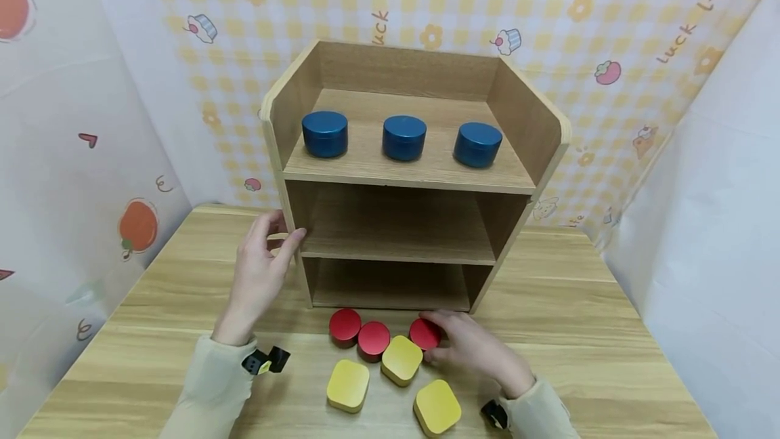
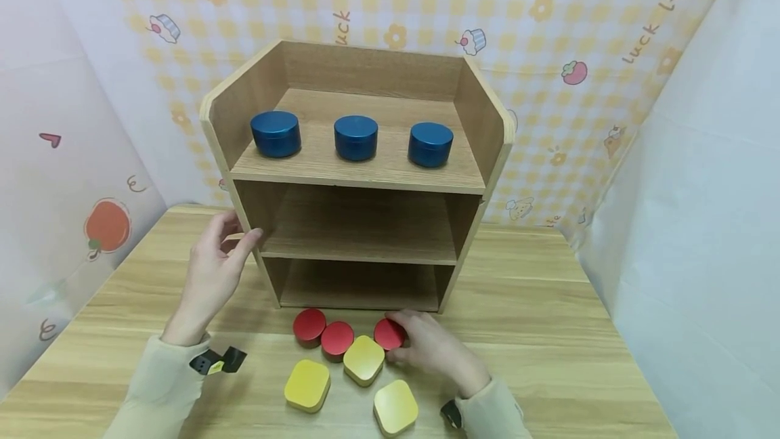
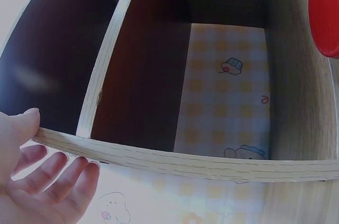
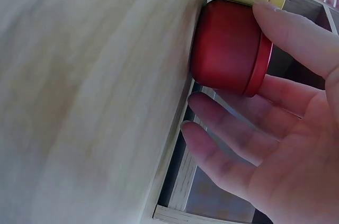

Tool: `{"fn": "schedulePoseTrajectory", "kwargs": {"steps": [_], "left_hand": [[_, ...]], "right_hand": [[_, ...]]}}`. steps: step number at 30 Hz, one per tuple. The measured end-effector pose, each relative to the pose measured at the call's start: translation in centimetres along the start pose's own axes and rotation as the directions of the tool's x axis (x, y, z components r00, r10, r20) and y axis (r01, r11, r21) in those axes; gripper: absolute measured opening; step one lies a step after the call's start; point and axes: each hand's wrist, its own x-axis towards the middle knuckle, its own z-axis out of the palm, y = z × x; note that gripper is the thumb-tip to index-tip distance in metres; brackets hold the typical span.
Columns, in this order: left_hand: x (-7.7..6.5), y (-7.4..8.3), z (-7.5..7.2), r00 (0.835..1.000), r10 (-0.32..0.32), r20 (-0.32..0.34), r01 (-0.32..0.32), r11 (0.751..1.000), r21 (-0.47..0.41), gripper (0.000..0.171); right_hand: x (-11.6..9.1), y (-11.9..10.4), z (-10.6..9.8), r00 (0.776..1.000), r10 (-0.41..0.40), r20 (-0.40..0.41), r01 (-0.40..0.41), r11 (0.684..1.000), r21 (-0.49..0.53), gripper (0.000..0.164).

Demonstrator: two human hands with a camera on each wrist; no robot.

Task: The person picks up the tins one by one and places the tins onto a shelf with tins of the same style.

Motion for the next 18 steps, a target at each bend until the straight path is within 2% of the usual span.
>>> {"fn": "schedulePoseTrajectory", "kwargs": {"steps": [12,18], "left_hand": [[0.03,0.02,0.09,1.000,-0.004,-0.001,0.004,1.000,-0.003,0.031],[0.00,-0.08,0.11,1.000,-0.010,-0.004,0.010,1.000,-0.002,0.033]], "right_hand": [[0.06,-0.05,0.16,1.000,-0.007,-0.006,0.006,1.000,-0.024,0.060],[0.02,-0.30,-0.24,0.997,-0.062,-0.047,0.062,0.998,-0.003,0.060]]}}
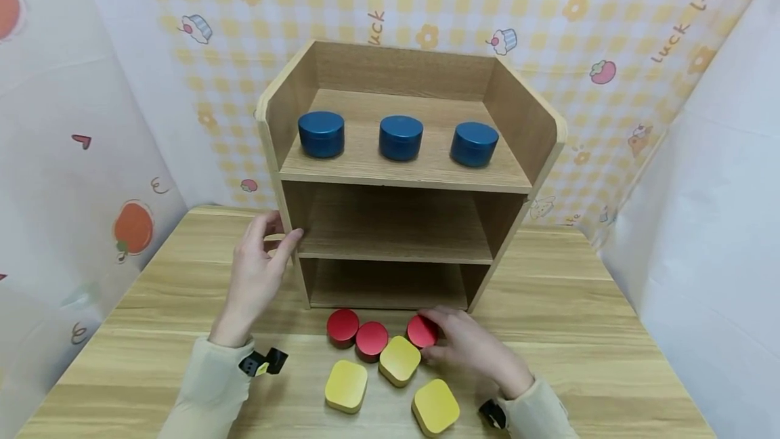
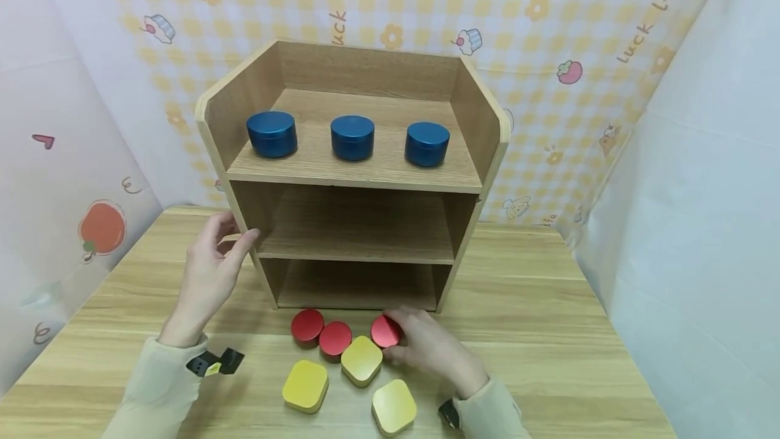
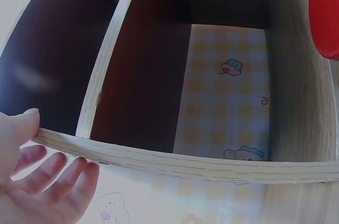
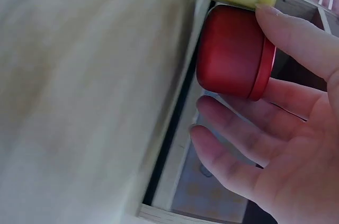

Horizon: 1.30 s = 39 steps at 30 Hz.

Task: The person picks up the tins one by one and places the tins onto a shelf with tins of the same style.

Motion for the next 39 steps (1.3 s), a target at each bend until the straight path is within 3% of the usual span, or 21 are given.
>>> {"fn": "schedulePoseTrajectory", "kwargs": {"steps": [18,26,34,39], "left_hand": [[0.0,0.2,-0.1,1.000,0.021,0.011,-0.021,1.000,-0.002,0.029],[0.1,0.0,-0.1,1.000,0.006,0.005,-0.006,1.000,-0.009,0.031],[0.1,0.0,-0.2,1.000,0.007,0.008,-0.007,1.000,-0.026,0.030],[0.2,0.1,-0.2,1.000,0.007,0.009,-0.007,1.000,-0.022,0.031]], "right_hand": [[-0.8,-2.9,-2.0,0.982,-0.105,-0.160,0.104,0.994,-0.013,0.061],[-0.6,-4.6,-2.6,0.945,-0.192,-0.263,0.202,0.979,0.011,0.059],[0.8,-6.7,-3.6,0.878,-0.274,-0.392,0.301,0.954,0.008,0.063],[2.8,-8.6,-4.9,0.869,-0.284,-0.406,0.313,0.950,0.005,0.062]]}}
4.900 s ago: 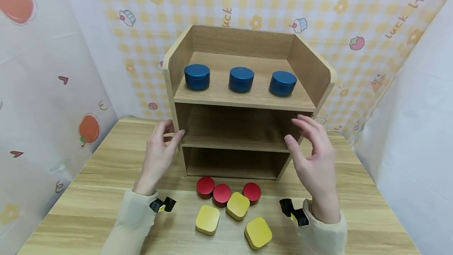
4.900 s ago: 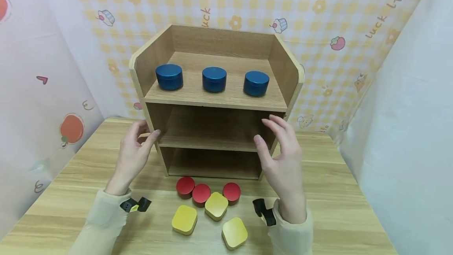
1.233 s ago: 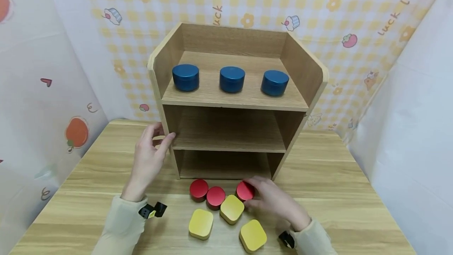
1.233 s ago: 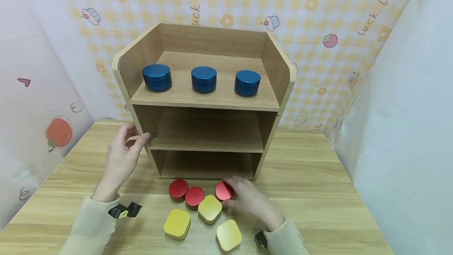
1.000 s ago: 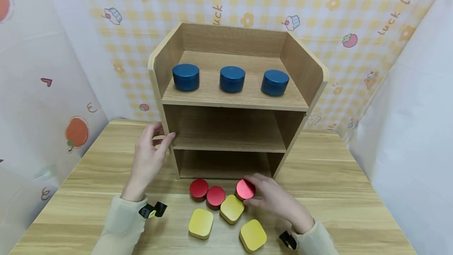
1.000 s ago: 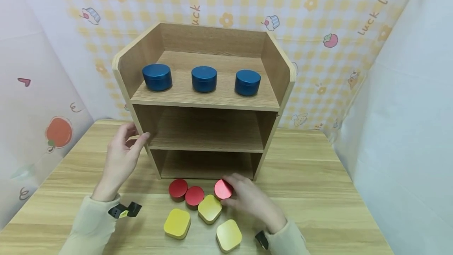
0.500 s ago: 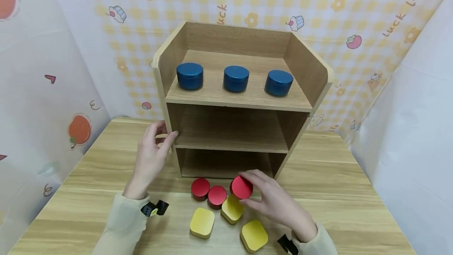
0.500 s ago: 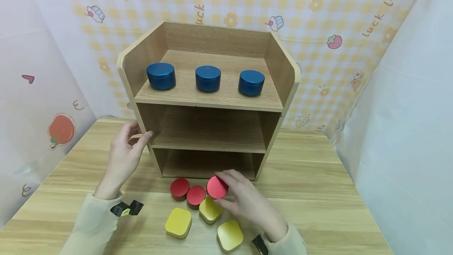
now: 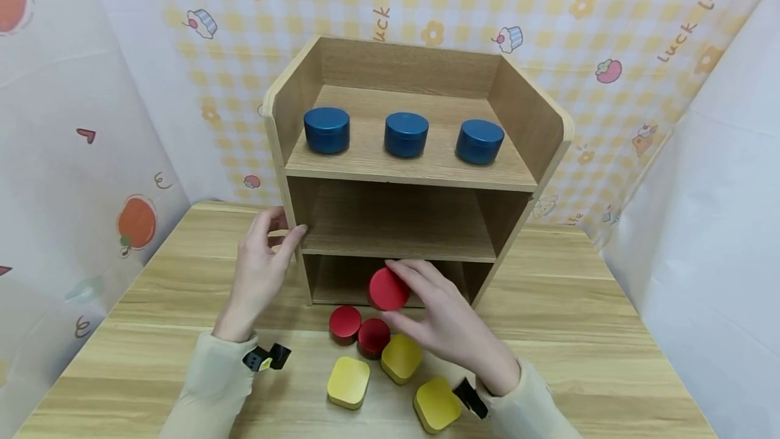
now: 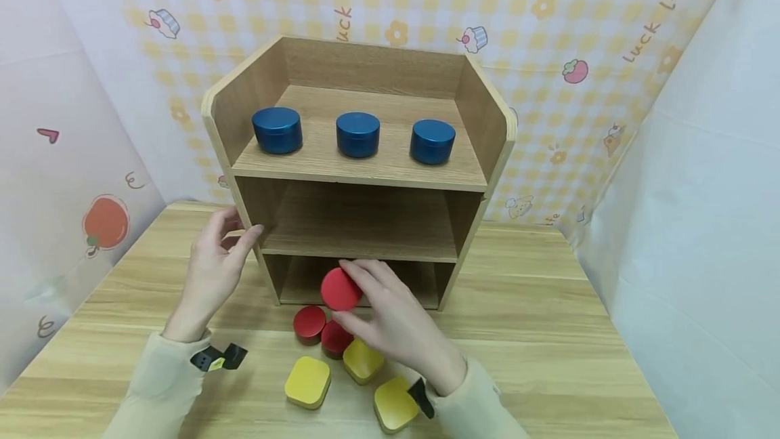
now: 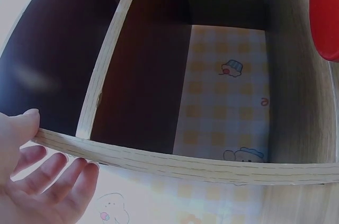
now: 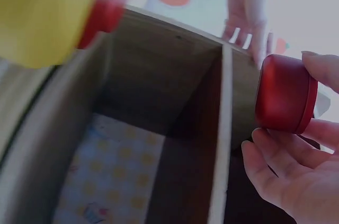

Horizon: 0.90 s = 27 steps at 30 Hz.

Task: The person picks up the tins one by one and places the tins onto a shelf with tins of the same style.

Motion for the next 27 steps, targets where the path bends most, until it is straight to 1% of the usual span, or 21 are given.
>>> {"fn": "schedulePoseTrajectory", "kwargs": {"steps": [4,8,10,13,19,24,27], "left_hand": [[0.0,0.1,0.0,1.000,0.001,-0.001,-0.001,1.000,0.000,0.031],[0.1,0.0,0.0,1.000,0.002,-0.007,-0.002,1.000,0.003,0.031],[0.1,0.0,0.0,1.000,0.003,-0.006,-0.003,1.000,0.003,0.032],[0.0,-0.1,0.0,1.000,-0.002,0.003,0.002,1.000,0.000,0.032],[-0.3,-0.1,-0.3,0.999,-0.026,-0.019,0.026,0.999,0.019,0.031],[-0.1,0.0,0.0,1.000,0.004,-0.001,-0.004,1.000,0.008,0.030],[0.1,-0.1,0.2,1.000,0.014,-0.006,-0.014,1.000,-0.001,0.031]], "right_hand": [[2.7,-0.7,0.2,1.000,0.007,-0.007,-0.007,1.000,0.015,0.061],[5.0,-0.5,0.9,0.999,0.024,-0.024,-0.023,0.999,0.040,0.060],[5.9,-0.2,1.2,0.998,0.049,-0.036,-0.047,0.998,0.046,0.060],[7.0,0.3,1.8,0.993,0.107,-0.048,-0.105,0.994,0.035,0.059],[9.3,1.1,2.9,0.979,0.202,-0.011,-0.202,0.979,0.011,0.059],[10.8,1.5,3.2,0.962,0.273,0.018,-0.273,0.962,-0.009,0.059],[11.6,1.6,3.3,0.950,0.308,0.048,-0.308,0.951,-0.011,0.060]]}}
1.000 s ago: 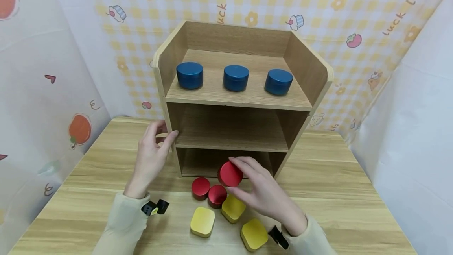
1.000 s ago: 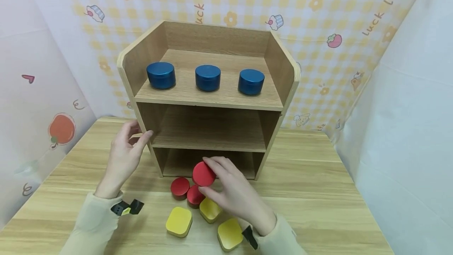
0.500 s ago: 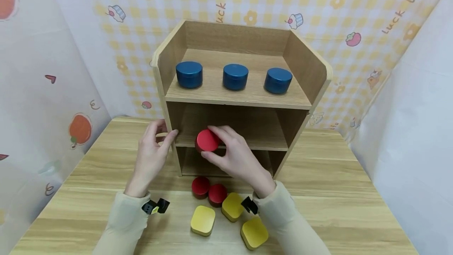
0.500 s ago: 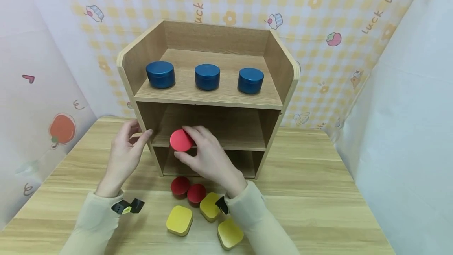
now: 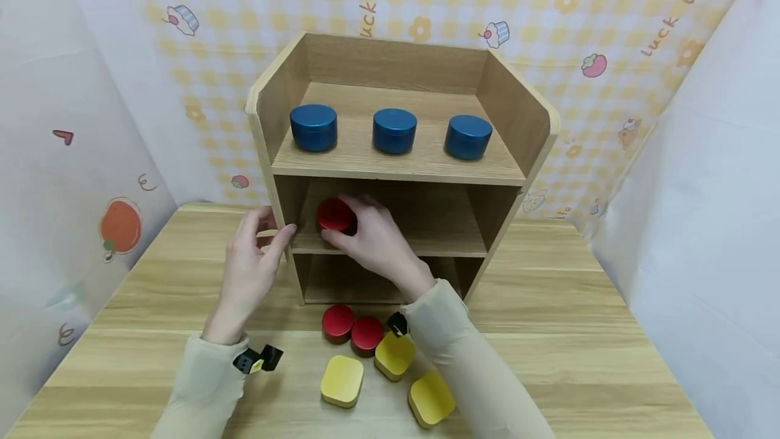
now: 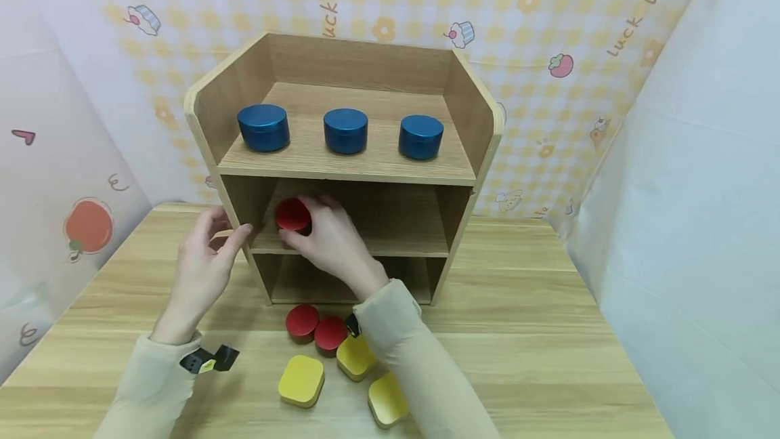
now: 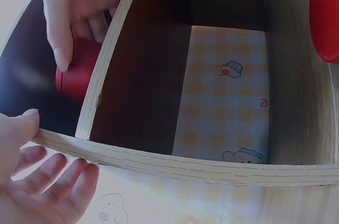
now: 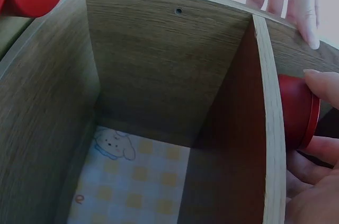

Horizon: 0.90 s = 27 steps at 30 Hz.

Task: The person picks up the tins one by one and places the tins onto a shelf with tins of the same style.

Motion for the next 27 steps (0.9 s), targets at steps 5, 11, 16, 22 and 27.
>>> {"fn": "schedulePoseTrajectory", "kwargs": {"steps": [5,11,16,22,27], "left_hand": [[0.0,-0.1,0.0,1.000,-0.005,0.000,0.005,1.000,0.003,0.033],[0.0,-0.2,0.0,1.000,-0.011,0.008,0.011,1.000,0.006,0.033],[-0.1,-0.1,0.0,1.000,-0.015,0.008,0.015,1.000,0.004,0.033],[-0.1,-0.1,0.0,1.000,-0.020,0.002,0.020,1.000,0.006,0.032],[-0.1,-0.2,0.1,1.000,-0.017,0.003,0.017,1.000,0.010,0.033]], "right_hand": [[1.1,-0.2,0.4,0.998,0.054,0.034,-0.054,0.998,-0.019,0.060],[1.8,-0.2,0.8,0.994,0.091,0.066,-0.090,0.996,-0.019,0.059],[2.0,0.0,1.0,0.989,0.118,0.085,-0.119,0.993,0.002,0.060],[2.2,0.1,1.2,0.988,0.130,0.081,-0.132,0.991,0.023,0.060],[2.3,0.1,1.3,0.986,0.146,0.085,-0.149,0.989,0.027,0.060]]}}
